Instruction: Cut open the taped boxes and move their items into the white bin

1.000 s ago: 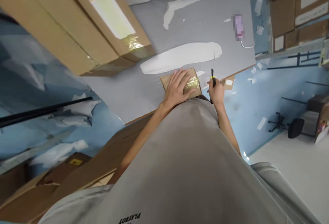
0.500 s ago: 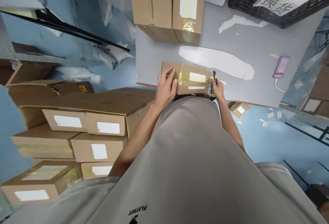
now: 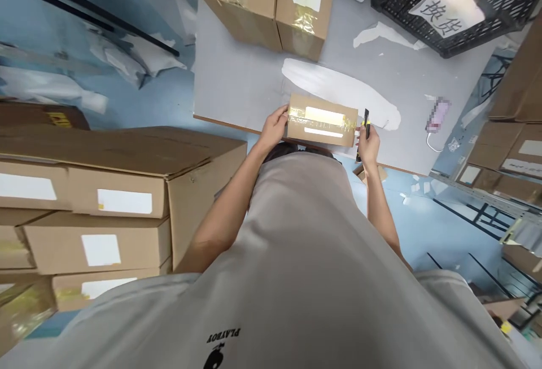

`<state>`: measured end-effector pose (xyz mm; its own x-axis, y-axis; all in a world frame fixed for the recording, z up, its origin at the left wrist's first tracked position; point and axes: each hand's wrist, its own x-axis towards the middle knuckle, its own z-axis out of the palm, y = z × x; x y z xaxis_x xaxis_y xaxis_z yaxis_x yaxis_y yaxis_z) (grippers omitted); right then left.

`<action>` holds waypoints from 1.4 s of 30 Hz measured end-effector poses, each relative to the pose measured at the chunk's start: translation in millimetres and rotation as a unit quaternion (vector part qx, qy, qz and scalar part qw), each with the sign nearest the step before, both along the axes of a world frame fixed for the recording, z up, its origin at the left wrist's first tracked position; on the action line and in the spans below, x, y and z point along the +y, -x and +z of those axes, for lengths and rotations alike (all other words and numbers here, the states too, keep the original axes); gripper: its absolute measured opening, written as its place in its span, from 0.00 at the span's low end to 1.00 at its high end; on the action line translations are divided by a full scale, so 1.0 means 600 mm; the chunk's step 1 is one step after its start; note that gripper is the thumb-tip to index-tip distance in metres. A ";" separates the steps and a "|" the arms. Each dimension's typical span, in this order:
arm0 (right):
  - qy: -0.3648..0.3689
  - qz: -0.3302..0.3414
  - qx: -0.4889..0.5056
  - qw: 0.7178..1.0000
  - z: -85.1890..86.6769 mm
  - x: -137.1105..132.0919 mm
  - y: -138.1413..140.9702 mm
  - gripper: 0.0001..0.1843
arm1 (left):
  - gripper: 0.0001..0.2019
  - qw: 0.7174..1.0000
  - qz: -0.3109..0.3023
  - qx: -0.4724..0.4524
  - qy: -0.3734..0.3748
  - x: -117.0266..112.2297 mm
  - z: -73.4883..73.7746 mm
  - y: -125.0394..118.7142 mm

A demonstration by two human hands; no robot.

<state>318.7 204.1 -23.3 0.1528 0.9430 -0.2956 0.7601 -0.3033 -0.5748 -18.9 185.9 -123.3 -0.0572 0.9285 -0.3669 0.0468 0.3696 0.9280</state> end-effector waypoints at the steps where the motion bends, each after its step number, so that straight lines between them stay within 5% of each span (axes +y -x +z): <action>1: 0.005 0.006 -0.005 1.000 0.004 0.000 -0.002 0.28 | 0.39 1.000 -0.003 -0.004 0.004 0.002 -0.002 0.001; 6: -0.002 0.061 -0.096 0.994 0.057 0.000 0.019 0.27 | 0.41 0.998 -0.027 -0.058 -0.001 0.007 0.013 0.013; 10: 0.035 0.167 -0.129 0.977 0.100 0.000 0.088 0.27 | 0.45 0.993 -0.106 -0.037 -0.045 0.008 0.033 0.022; 18: 0.144 0.391 -0.203 0.886 0.113 0.016 0.232 0.27 | 0.33 0.971 -0.230 0.002 -0.059 0.015 0.035 0.052; 30: 0.173 0.425 -0.281 0.843 0.119 0.035 0.270 0.26 | 0.36 0.966 -0.249 -0.049 -0.057 0.015 0.021 0.054; 42: 0.205 0.468 -0.316 0.800 0.163 0.073 0.317 0.24 | 0.42 0.967 -0.245 -0.061 -0.036 0.013 0.008 0.056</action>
